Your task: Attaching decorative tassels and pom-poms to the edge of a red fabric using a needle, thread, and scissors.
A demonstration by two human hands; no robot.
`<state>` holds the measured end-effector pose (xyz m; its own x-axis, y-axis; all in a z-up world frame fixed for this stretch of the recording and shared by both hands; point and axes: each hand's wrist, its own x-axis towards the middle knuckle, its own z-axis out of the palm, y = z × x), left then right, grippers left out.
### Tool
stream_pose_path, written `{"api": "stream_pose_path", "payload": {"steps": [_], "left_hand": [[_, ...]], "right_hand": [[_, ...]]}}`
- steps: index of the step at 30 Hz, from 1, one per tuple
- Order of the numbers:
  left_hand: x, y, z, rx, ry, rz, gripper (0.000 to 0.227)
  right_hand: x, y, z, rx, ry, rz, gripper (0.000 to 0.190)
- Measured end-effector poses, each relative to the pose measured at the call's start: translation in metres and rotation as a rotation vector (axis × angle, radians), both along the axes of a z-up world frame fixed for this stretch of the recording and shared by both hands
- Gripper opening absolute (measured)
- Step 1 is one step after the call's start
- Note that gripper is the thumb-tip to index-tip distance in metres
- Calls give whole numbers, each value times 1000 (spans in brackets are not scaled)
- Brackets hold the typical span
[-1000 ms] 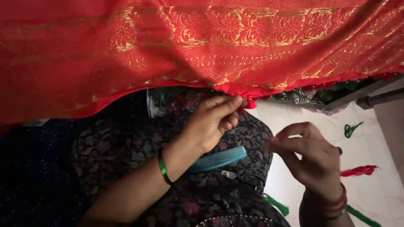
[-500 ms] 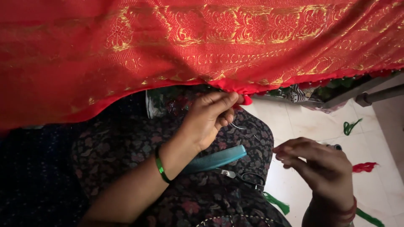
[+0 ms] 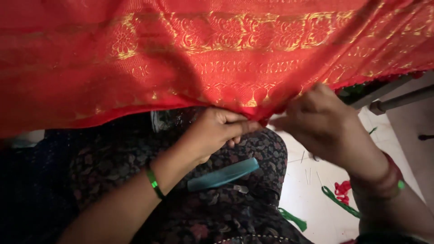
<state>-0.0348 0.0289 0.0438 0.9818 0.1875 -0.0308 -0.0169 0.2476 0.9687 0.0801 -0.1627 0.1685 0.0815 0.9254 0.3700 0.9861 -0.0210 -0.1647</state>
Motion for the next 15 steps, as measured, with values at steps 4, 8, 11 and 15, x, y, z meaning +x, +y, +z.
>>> {"api": "stream_pose_path", "payload": {"steps": [4, 8, 11, 15], "left_hand": [[3, -1, -2, 37, 7, 8, 18], [6, -5, -24, 139, -155, 192, 19], [9, -22, -43, 63, -248, 271, 18], [4, -32, -51, -4, -218, 361, 17]], "right_hand": [[0, 38, 22, 40, -67, 181, 19], [-4, 61, 33, -73, -316, 312, 25], [-2, 81, 37, -226, -200, 490, 17], [0, 103, 28, -346, -326, 556, 35]]}}
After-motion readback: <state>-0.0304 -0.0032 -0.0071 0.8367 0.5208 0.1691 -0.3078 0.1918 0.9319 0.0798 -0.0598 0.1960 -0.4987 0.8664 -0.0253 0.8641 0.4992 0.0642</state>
